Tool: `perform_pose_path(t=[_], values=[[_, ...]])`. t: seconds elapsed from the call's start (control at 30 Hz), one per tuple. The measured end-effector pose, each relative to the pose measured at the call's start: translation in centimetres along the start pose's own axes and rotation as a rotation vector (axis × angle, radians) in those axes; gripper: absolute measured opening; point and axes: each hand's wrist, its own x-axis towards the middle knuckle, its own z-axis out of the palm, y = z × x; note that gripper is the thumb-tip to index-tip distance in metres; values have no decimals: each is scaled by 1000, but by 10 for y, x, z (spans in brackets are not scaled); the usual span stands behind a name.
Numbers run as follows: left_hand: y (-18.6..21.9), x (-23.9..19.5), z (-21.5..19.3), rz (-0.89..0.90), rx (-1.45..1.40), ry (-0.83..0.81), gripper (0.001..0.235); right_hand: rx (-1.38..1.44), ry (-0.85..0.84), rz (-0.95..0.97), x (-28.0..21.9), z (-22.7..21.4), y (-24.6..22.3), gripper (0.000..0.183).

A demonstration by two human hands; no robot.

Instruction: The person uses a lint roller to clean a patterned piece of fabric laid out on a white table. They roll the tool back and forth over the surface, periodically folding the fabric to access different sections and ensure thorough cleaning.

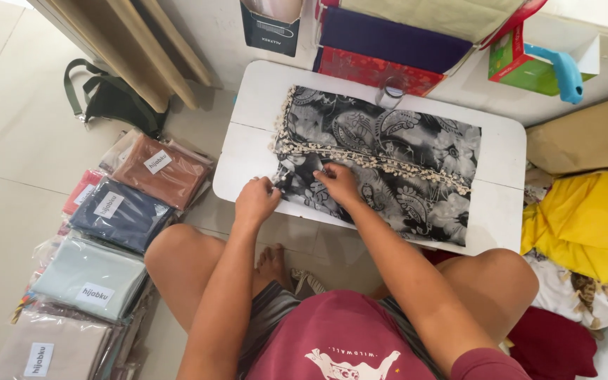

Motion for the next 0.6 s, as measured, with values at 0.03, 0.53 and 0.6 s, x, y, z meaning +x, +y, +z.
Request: perform_pose_path(t=[0.03, 0.53, 0.6], values=[[-4, 1, 1, -1, 4, -1, 25, 4, -1, 1, -3, 2, -3, 31], [-2, 3, 3, 202, 108, 128, 28, 18, 150, -167, -21, 11, -30, 28], [-6, 6, 6, 151, 143, 105, 19, 66, 155, -181, -17, 4, -34, 24]])
